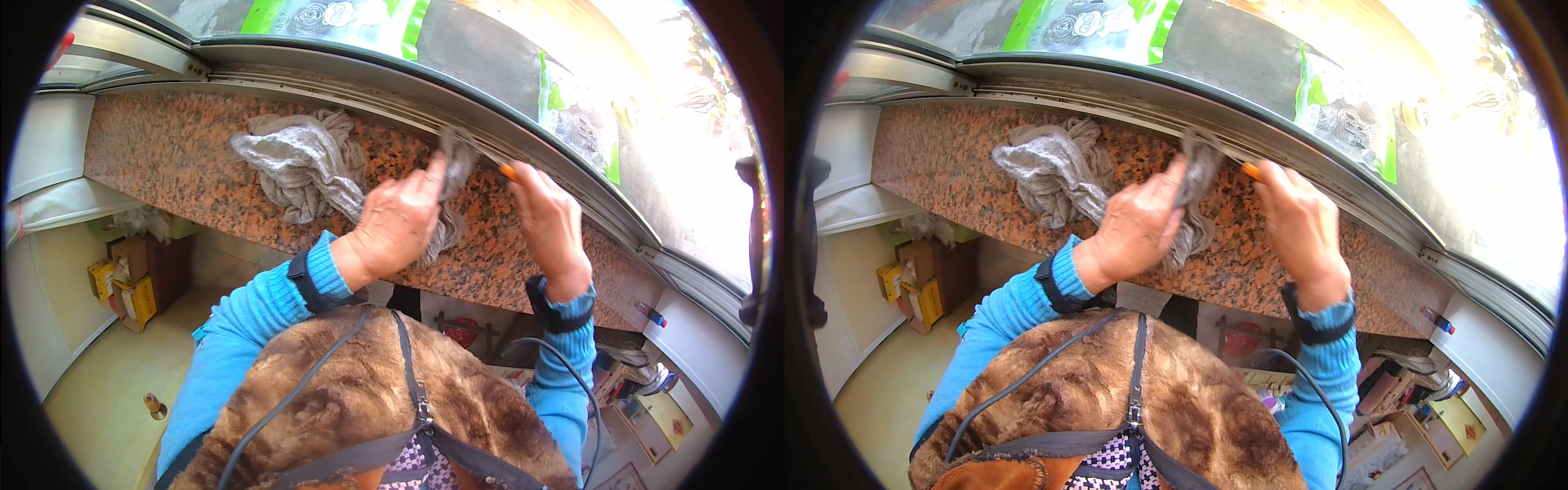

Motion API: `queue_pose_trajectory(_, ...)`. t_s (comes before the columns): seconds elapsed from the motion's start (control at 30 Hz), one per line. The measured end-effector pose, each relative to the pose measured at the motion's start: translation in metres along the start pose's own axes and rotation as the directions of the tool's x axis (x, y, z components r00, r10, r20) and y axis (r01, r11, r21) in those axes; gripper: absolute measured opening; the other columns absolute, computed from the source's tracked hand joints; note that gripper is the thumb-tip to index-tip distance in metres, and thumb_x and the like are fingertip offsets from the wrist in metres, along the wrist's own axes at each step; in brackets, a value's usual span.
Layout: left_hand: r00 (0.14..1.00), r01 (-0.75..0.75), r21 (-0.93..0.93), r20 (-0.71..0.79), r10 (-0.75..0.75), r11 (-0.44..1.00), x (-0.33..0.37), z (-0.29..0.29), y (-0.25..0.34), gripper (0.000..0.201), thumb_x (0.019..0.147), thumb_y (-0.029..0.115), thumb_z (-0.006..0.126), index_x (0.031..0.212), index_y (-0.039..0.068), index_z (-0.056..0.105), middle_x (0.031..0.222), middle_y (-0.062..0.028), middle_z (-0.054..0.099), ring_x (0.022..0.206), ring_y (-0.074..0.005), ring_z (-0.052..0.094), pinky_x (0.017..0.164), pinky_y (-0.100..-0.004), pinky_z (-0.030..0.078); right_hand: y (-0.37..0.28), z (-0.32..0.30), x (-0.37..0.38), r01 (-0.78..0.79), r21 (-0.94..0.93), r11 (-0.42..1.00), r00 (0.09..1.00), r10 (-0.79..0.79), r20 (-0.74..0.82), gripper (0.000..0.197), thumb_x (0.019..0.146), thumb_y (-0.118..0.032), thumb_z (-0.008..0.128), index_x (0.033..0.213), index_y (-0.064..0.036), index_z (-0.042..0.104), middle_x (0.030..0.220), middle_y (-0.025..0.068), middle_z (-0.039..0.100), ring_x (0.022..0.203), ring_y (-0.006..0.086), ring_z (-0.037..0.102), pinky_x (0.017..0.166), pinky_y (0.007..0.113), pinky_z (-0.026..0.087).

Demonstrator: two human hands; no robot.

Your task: The person uses a small knife to scrape debris from the window frame track and wipes the area with a cloth. They repeatedly scrape and wipe along the track, moving from one section to another.

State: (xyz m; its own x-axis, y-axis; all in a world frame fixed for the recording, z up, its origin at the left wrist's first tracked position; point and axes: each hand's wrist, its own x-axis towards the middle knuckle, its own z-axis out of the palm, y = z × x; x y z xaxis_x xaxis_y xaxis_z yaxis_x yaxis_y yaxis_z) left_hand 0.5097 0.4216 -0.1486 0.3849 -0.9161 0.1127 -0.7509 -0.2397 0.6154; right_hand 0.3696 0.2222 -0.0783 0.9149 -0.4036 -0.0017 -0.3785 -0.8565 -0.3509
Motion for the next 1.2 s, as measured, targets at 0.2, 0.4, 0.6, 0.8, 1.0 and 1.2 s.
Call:
queue_pose_trajectory(0.2, 0.976, 0.121, 0.105, -0.194, -0.099, 0.987, -0.012, -0.035, -0.036, 0.08, 0.088, 0.008, 0.071, 0.157, -0.014, 0.036, 0.102, -0.0206, 0.07, 0.078, -0.0345, 0.071, 0.069, -0.0445, 0.061, -0.035, 0.034, 0.053, 0.23, -0.004, 0.973, 0.973, -0.23, -0.032, 0.019, 0.103, -0.015, 0.065, 0.122, -0.0115, 0.063, 0.093, 0.0149, 0.068, 0.083, 0.0382, 0.069, 0.069, 0.047, 0.056)
queue_pose_trajectory(0.4, 0.997, -0.05, 0.016, 0.052, 0.05, 0.999, -0.003, -0.008, -0.004, 0.082, 0.086, 0.01, 0.078, 0.155, -0.011, 0.04, 0.099, -0.0203, 0.067, 0.078, -0.0316, 0.069, 0.072, -0.0411, 0.059, 0.0, -0.017, -0.012, -0.033, -0.06, 0.998, 0.999, 0.033, 0.01, 0.017, 0.102, -0.011, 0.066, 0.118, -0.0106, 0.065, 0.096, 0.0147, 0.071, 0.088, 0.036, 0.072, 0.073, 0.047, 0.057)
queue_pose_trajectory(0.6, 0.996, 0.035, -0.018, 0.086, -0.033, 0.999, -0.01, -0.027, -0.017, 0.081, 0.089, 0.009, 0.075, 0.157, -0.013, 0.038, 0.102, -0.0227, 0.069, 0.082, -0.0329, 0.072, 0.074, -0.0429, 0.061, -0.012, 0.001, 0.027, 0.063, 0.109, 0.992, 0.993, -0.072, 0.089, 0.012, 0.105, -0.015, 0.063, 0.115, -0.0078, 0.064, 0.097, 0.0183, 0.073, 0.083, 0.0382, 0.072, 0.069, 0.047, 0.057)
queue_pose_trajectory(0.8, 0.99, 0.052, -0.081, -0.126, -0.062, 0.995, -0.039, -0.072, -0.053, 0.062, 0.095, 0.025, 0.078, 0.146, -0.004, 0.057, 0.121, -0.0245, 0.068, 0.105, -0.0423, 0.069, 0.091, -0.0463, 0.056, -0.013, 0.005, 0.051, 0.05, 0.145, 0.988, 0.983, -0.074, 0.169, 0.017, 0.106, -0.015, 0.062, 0.118, -0.0037, 0.065, 0.092, 0.0208, 0.07, 0.081, 0.038, 0.07, 0.071, 0.045, 0.054)
queue_pose_trajectory(1.0, 0.945, 0.022, 0.118, -0.327, 0.018, 0.993, -0.09, -0.095, -0.091, 0.051, 0.098, 0.022, 0.072, 0.141, -0.004, 0.061, 0.139, -0.0212, 0.062, 0.125, -0.0391, 0.062, 0.108, -0.0471, 0.051, 0.011, -0.027, 0.004, -0.044, 0.144, 0.989, 0.998, 0.038, 0.047, 0.017, 0.104, -0.014, 0.064, 0.118, -0.0053, 0.066, 0.1, 0.0208, 0.073, 0.089, 0.041, 0.071, 0.076, 0.047, 0.056)
queue_pose_trajectory(1.2, 0.955, 0.087, 0.189, -0.297, -0.028, 0.978, -0.104, -0.074, -0.106, 0.043, 0.097, 0.017, 0.071, 0.137, 0.002, 0.066, 0.134, -0.0156, 0.066, 0.126, -0.0404, 0.062, 0.107, -0.0493, 0.05, -0.016, 0.013, 0.043, 0.075, 0.193, 0.978, 0.992, -0.094, 0.09, 0.016, 0.104, -0.014, 0.065, 0.117, -0.0052, 0.065, 0.094, 0.0217, 0.07, 0.085, 0.0427, 0.069, 0.071, 0.047, 0.055)
